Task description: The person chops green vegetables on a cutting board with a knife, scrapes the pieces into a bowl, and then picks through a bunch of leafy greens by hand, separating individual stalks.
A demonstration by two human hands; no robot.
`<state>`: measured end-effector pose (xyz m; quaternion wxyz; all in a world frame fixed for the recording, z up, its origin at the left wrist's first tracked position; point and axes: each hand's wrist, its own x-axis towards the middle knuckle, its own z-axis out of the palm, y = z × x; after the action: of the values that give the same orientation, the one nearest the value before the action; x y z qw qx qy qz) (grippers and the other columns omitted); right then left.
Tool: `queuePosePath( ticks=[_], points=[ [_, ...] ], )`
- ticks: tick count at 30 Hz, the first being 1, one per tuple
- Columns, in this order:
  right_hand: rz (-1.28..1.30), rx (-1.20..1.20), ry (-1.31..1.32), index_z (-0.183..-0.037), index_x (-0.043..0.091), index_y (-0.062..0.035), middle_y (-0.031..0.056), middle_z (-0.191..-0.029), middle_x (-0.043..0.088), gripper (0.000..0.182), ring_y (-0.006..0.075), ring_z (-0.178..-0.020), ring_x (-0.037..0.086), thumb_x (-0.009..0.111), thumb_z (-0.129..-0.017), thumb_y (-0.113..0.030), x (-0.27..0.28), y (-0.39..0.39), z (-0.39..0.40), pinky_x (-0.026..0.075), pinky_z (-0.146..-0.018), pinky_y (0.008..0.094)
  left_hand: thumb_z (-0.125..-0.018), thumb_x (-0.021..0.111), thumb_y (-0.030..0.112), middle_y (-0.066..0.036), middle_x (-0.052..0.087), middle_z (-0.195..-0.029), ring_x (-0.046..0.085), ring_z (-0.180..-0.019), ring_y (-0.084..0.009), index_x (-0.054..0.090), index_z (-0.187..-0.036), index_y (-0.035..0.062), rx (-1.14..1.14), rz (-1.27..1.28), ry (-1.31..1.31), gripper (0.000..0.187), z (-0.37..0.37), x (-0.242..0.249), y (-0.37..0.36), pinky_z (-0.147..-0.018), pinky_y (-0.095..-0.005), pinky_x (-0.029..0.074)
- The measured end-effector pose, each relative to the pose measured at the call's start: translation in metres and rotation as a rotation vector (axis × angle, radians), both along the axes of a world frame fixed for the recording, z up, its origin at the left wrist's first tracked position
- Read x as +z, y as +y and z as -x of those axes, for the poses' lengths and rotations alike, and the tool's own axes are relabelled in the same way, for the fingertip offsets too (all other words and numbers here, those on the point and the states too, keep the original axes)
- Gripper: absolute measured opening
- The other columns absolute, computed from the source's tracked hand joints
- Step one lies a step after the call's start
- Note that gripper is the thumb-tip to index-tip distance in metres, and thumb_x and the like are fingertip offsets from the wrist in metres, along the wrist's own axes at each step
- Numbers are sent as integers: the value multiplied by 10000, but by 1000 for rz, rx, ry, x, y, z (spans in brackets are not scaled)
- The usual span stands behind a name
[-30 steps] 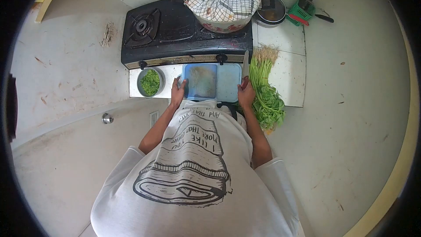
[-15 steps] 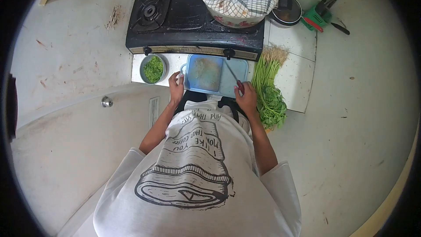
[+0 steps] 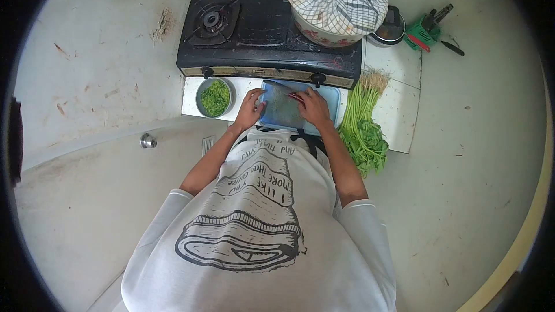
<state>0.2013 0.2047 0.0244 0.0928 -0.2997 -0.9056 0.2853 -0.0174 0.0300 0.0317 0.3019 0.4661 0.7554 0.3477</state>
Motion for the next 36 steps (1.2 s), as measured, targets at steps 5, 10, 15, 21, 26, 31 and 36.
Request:
queuePosePath(
  ticks=[5,10,15,21,26,31,36],
  points=[
    [-28,-87,-81,-1226,684,-157,79,-1128,610,394,298,-1114,607,689,-836,-102,-1,-4,14,438,-953,469,-973,616,127,-198,464,-1483,503,-1315,-408,531,-1423,58,-179,-23,108,463,23,-15,5,-1121,-453,426],
    [-116,-232,-67,-1266,639,-125,91,-1235,601,440,308,-1197,560,684,-829,-92,1,-27,24,385,-1039,495,-974,621,128,-194,520,-1381,640,-1116,-371,580,-1363,69,-234,51,-137,395,43,-6,11,-971,-440,531],
    [-159,-491,98,-1275,600,-61,159,-1287,574,458,369,-1251,508,675,-826,-104,12,-62,22,361,-1086,493,-971,644,146,-186,559,-1305,681,-1017,-326,604,-1318,65,-278,22,-142,358,72,-22,-1,-892,-412,567],
    [-215,-879,77,-1400,411,74,311,-1405,406,638,482,-1311,413,664,-835,-81,-12,-100,-20,319,-1135,535,-976,666,196,-200,569,-1309,692,-1029,-329,617,-1311,72,-263,54,-170,360,84,-47,-16,-910,-391,586],
    [-26,-1136,137,-1380,418,82,318,-1341,443,615,484,-1281,424,654,-838,-90,-36,-125,-34,323,-1131,522,-961,682,199,-207,589,-1286,703,-996,-307,646,-1265,42,-288,143,-220,344,83,-43,-11,-904,-401,585],
    [31,-1091,183,-1383,441,60,304,-1380,450,622,461,-1323,416,713,-852,-118,-45,-120,-35,319,-1147,506,-958,683,206,-216,569,-1355,688,-1019,-341,684,-1196,35,-369,113,-175,292,83,-56,-6,-919,-399,578],
    [53,-1065,209,-1376,480,16,276,-1466,444,553,435,-1394,398,701,-891,-134,-37,-128,-36,312,-1169,484,-962,678,205,-219,551,-1393,676,-1055,-370,689,-1180,36,-395,57,-104,276,83,-59,-6,-917,-404,580]
  ],
)
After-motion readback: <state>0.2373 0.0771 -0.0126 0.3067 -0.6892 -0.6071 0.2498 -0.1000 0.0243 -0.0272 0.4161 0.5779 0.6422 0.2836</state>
